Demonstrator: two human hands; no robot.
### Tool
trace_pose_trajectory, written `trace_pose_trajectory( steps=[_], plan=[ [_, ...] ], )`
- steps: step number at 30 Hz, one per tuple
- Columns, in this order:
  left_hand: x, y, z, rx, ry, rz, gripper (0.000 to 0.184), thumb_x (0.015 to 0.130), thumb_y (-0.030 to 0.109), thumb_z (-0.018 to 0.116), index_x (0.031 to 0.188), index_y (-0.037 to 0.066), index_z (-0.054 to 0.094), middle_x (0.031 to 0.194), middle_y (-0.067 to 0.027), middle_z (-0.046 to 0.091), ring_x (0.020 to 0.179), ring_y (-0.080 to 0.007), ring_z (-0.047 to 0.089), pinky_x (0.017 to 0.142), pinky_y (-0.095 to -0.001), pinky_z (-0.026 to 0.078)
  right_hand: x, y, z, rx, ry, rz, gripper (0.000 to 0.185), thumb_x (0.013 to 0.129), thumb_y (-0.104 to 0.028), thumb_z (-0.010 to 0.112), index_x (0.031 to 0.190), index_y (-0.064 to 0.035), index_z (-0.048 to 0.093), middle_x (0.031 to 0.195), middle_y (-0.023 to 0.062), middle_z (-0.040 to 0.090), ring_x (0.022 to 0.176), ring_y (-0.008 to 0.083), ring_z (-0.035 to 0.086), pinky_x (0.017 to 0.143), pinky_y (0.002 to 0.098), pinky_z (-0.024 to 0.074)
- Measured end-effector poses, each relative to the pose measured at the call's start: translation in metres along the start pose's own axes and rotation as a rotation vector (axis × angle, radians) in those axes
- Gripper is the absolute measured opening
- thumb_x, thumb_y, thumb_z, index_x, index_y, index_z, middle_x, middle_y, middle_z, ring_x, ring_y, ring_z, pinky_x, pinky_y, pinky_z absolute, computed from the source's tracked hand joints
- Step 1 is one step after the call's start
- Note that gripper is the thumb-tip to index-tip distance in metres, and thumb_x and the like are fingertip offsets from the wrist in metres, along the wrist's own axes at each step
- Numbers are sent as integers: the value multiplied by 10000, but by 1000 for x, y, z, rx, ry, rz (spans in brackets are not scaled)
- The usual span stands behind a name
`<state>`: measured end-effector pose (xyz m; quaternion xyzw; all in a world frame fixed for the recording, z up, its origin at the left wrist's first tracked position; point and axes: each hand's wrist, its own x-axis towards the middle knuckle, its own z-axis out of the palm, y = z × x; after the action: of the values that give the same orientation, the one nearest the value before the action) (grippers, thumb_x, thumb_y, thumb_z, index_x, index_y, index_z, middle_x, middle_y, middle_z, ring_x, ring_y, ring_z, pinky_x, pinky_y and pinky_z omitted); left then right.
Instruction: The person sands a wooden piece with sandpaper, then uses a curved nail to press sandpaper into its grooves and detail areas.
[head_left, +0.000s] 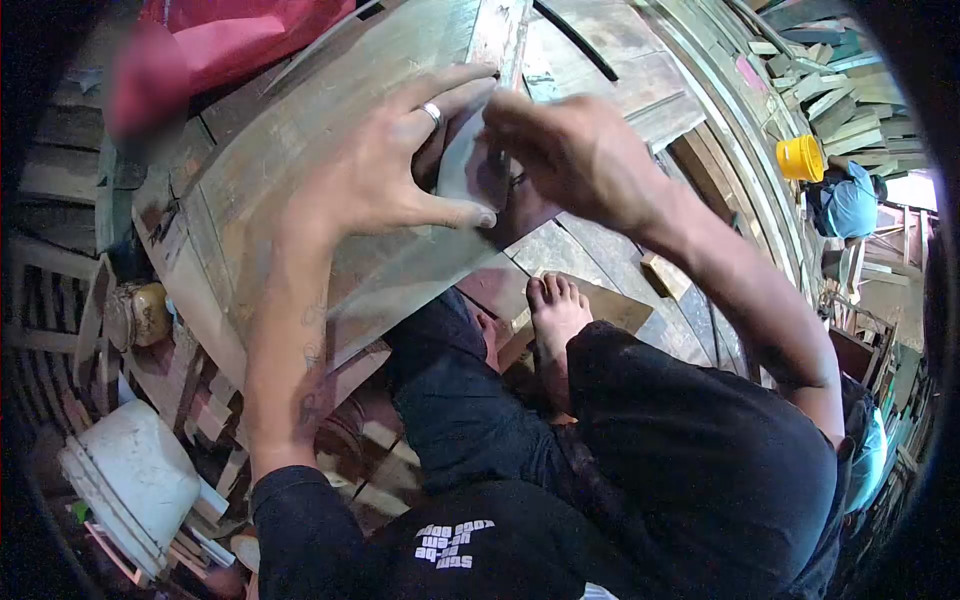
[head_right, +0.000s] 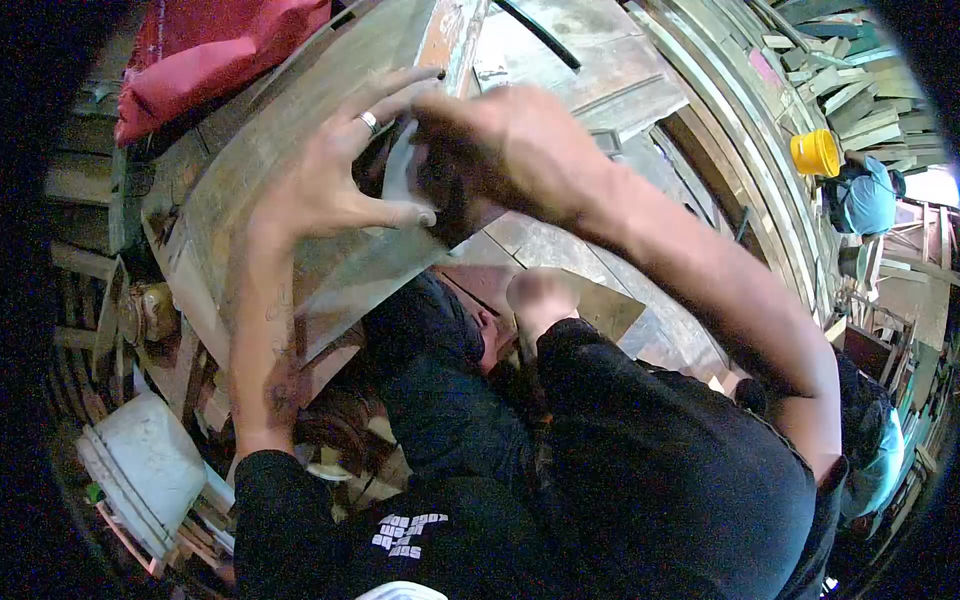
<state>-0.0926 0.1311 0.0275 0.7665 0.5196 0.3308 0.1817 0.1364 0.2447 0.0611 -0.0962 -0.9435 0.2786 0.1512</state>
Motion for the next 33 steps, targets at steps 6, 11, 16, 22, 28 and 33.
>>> trace_pose_trajectory(
  steps=[6,11,16,22,28,33],
  plan=[
    [2,-3,1,-27,0,17,1072,645,370,986,1573,67,543,1639,-129,510,1468,-355,533,1227,-454,448,12,18,-6,48,-24,-50,540,808,-178,814,1315,-134,634,922,148,790,832,396,779,745,498,623],
    [1,-5,-3,32,-38,22,1062,679,312,965,1605,78,501,1671,-125,471,1523,-345,477,1269,-466,398,-10,-4,12,-52,-15,-29,525,810,-155,818,1296,-128,619,916,153,781,837,387,780,752,484,629],
    [2,-2,-1,-37,-58,-6,1078,671,314,965,1612,83,493,1680,-115,463,1550,-337,442,1285,-466,374,1,20,6,-10,102,58,522,755,-170,863,1233,-153,654,892,132,778,809,385,769,715,475,618],
    [2,0,-1,-47,-47,-5,1091,660,316,970,1617,100,492,1681,-118,465,1539,-331,453,1280,-470,379,-6,0,1,37,14,76,320,876,-67,790,1167,-54,657,915,156,782,809,370,785,699,435,621],
    [2,-3,-3,-2,-25,30,1088,657,278,961,1619,95,489,1675,-129,470,1531,-343,464,1277,-476,382,-12,-9,12,-39,-22,43,352,836,-207,803,1130,-131,623,805,162,738,743,426,744,654,501,605],
    [0,-6,2,-29,-25,26,1087,659,290,967,1615,85,490,1677,-127,465,1532,-348,461,1281,-473,378,0,12,-2,-174,79,0,287,892,-186,742,1144,-120,624,849,149,758,799,401,762,692,489,608]
  ],
)
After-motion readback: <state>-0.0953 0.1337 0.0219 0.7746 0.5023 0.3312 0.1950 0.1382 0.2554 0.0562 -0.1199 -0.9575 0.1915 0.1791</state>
